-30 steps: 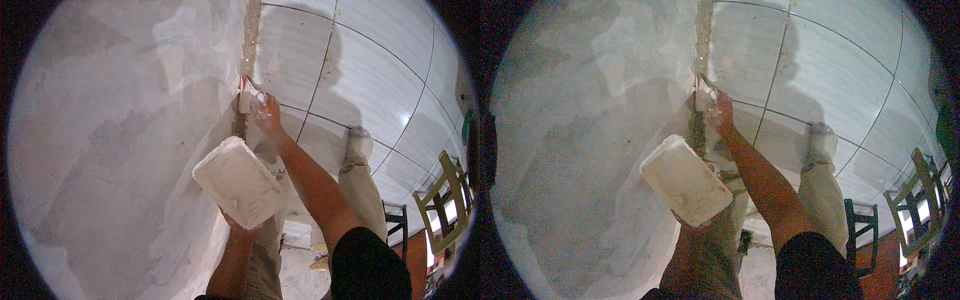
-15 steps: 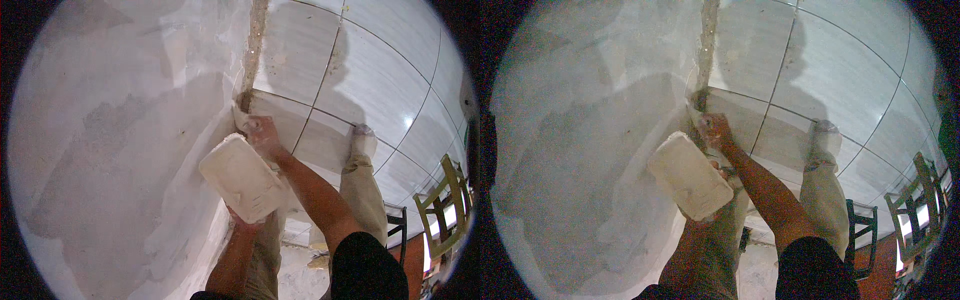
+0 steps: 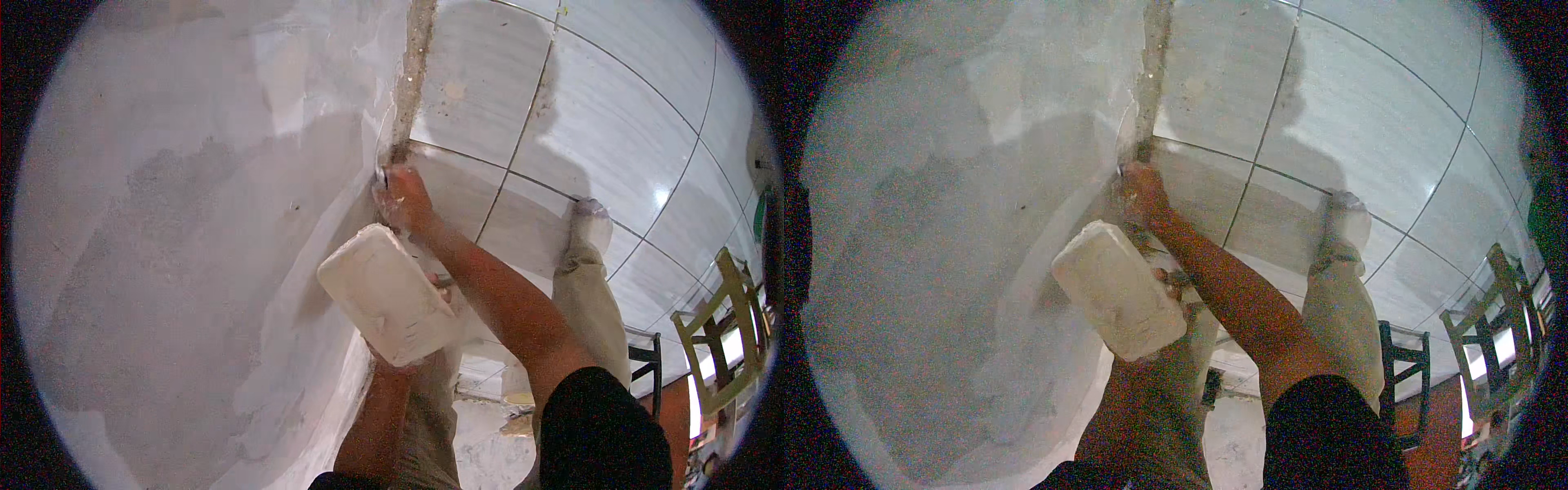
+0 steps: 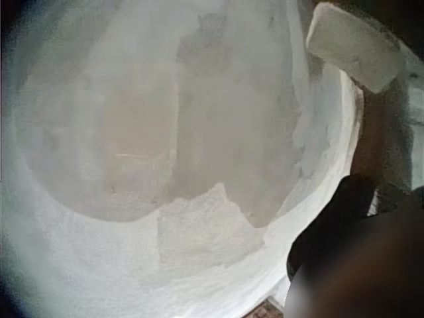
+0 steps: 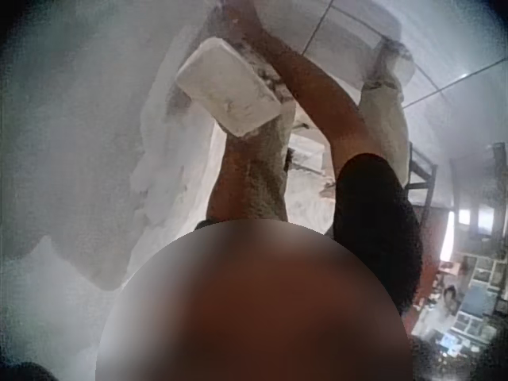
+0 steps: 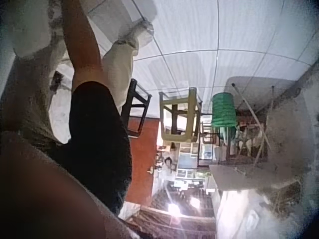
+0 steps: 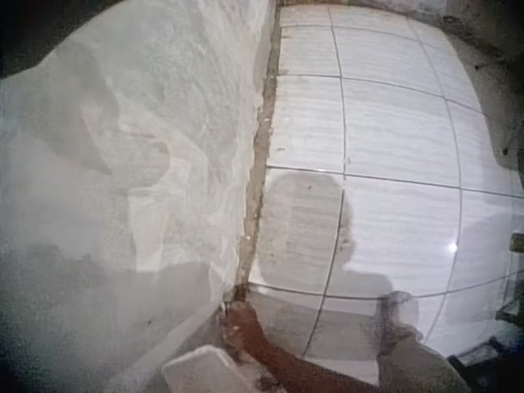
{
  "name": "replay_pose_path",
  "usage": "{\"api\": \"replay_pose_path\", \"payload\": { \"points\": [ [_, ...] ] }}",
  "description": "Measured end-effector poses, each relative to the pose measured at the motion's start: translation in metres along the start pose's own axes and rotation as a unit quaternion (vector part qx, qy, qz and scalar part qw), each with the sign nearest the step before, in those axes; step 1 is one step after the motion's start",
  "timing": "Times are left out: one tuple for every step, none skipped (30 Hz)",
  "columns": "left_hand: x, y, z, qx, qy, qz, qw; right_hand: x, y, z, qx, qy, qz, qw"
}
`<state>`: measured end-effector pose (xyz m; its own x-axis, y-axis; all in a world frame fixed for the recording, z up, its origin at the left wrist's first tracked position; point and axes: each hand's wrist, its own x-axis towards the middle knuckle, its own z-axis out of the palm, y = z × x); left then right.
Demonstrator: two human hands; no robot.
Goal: Apply plaster or joint compound to a wall using a putty knife or trowel.
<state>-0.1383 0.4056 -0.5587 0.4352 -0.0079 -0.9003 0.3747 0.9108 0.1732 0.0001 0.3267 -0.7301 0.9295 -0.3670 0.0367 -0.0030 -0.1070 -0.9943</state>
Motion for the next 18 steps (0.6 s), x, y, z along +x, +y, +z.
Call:
{"api": "replay_pose_path", "payload": {
  "points": [
    [-0.006,-0.018,0.009,-0.035,-0.043,-0.031,0.998,-0.01,-0.001,-0.004,-0.065,-0.114,0.048,0.99],
    [-0.014,-0.031,0.024,-0.062,-0.088,-0.055,0.993,-0.015,-0.005,-0.004,-0.12,-0.222,0.093,0.963],
    [-0.019,-0.043,0.035,-0.091,-0.133,-0.079,0.984,-0.022,-0.006,-0.009,-0.121,-0.224,0.091,0.963],
    [-0.022,-0.048,0.039,-0.119,-0.178,-0.102,0.972,-0.03,-0.005,-0.017,-0.091,-0.216,0.072,0.969],
    [-0.024,-0.025,0.032,-0.103,-0.183,-0.088,0.974,-0.028,-0.017,-0.015,-0.042,-0.201,0.046,0.978],
    [-0.021,0.008,0.006,-0.019,-0.078,-0.082,0.993,-0.029,-0.022,-0.014,0.001,-0.187,0.022,0.982],
    [-0.015,0.021,-0.015,0.053,0.034,-0.086,0.994,-0.034,-0.014,-0.021,-0.001,-0.189,0.023,0.982],
    [-0.02,0.016,0.005,0.06,0.038,-0.075,0.995,-0.035,-0.012,-0.019,-0.006,-0.204,0.114,0.972],
    [-0.02,-0.006,0.034,0.127,-0.055,-0.06,0.989,-0.043,-0.001,-0.025,-0.024,-0.222,0.209,0.952],
    [-0.018,-0.03,0.058,0.186,-0.161,-0.056,0.968,-0.073,0.042,-0.034,-0.039,-0.219,0.211,0.952],
    [-0.012,-0.046,0.06,0.173,-0.17,-0.074,0.967,-0.086,0.095,-0.045,-0.008,-0.263,0.212,0.941],
    [-0.004,-0.067,0.062,0.139,-0.171,-0.095,0.971,-0.088,0.152,-0.071,0.009,-0.307,0.215,0.927],
    [-0.007,-0.052,0.059,0.142,-0.145,-0.072,0.976,-0.087,0.136,-0.043,0.034,-0.309,0.214,0.926],
    [-0.015,-0.033,0.061,0.149,-0.123,-0.043,0.98,-0.066,0.095,-0.017,0.312,-0.191,0.34,0.867],
    [-0.022,-0.015,0.062,0.152,-0.101,-0.016,0.983,-0.043,0.054,0.001,0.55,-0.059,0.439,0.708],
    [-0.027,-0.011,0.065,0.142,-0.088,-0.004,0.986,-0.027,0.033,0.0,0.713,0.08,0.497,0.488],
    [-0.026,-0.016,0.065,0.136,-0.092,-0.012,0.986,-0.02,0.038,-0.008,0.708,0.083,0.496,0.497],
    [-0.026,-0.02,0.064,0.169,-0.086,-0.002,0.982,-0.011,0.045,-0.016,0.605,0.042,0.487,0.628]
  ]
}}
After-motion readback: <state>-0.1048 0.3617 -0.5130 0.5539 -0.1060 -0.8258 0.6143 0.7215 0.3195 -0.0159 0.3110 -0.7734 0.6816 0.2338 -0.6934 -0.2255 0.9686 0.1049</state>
